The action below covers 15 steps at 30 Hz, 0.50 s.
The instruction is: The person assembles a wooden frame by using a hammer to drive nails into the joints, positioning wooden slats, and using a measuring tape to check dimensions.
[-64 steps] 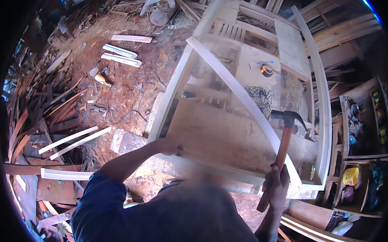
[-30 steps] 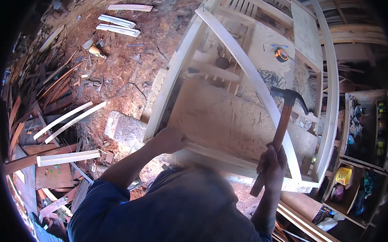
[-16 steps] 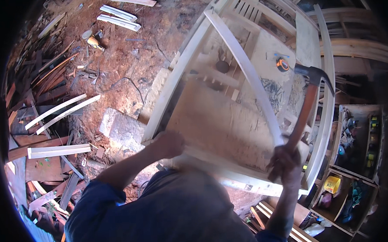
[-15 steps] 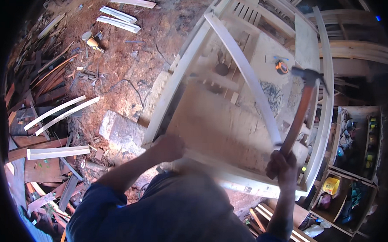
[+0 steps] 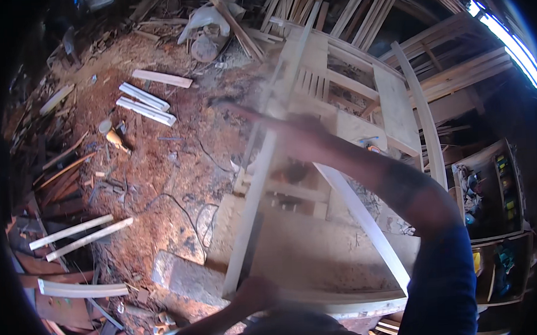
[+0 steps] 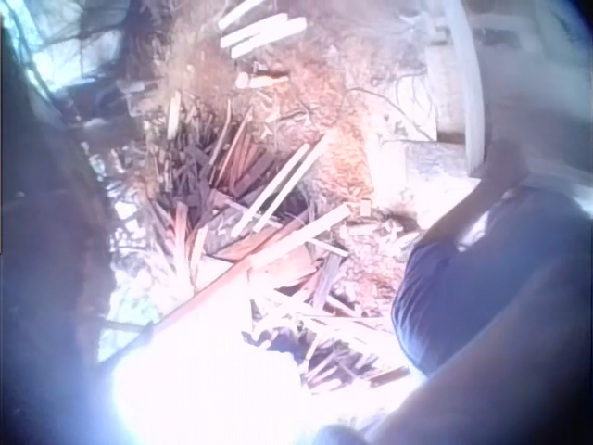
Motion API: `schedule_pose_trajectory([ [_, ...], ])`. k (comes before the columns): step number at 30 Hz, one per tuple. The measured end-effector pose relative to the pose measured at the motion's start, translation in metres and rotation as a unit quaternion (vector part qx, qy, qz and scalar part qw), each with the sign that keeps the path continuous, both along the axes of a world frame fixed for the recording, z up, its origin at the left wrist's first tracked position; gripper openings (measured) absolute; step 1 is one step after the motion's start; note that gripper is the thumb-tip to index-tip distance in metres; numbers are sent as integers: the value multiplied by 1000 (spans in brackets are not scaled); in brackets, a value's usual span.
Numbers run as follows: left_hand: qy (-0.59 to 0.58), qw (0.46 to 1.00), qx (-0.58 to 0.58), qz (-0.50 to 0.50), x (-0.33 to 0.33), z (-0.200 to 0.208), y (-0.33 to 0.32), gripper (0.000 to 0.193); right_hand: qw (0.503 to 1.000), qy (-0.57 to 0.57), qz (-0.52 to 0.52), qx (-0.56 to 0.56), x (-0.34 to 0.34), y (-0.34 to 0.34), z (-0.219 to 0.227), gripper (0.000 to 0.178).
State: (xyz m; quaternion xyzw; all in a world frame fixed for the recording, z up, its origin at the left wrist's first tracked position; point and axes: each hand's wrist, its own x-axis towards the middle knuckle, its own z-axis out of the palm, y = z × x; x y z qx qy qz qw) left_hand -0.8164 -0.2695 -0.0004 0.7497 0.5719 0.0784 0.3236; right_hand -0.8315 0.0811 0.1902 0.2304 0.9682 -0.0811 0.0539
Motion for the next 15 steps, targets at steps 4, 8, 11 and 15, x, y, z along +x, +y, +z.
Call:
schedule_pose_trajectory([
  [4, -40, 993, -91, 60, -5, 7, 6, 22, 966, -73, 196, 152, -145, 29, -44, 69],
  [8, -79, 987, -130, 46, -8, -5, 8, 21, 964, -9, 133, 231, -185, 108, -102, 70],
  [11, -101, 987, -117, 40, -24, -8, 20, 21, 953, -56, -85, 286, -186, 183, -130, 41],
  [15, -113, 987, -112, 35, -32, -9, 29, 21, 944, -85, -189, 256, -162, 235, -121, 29],
])
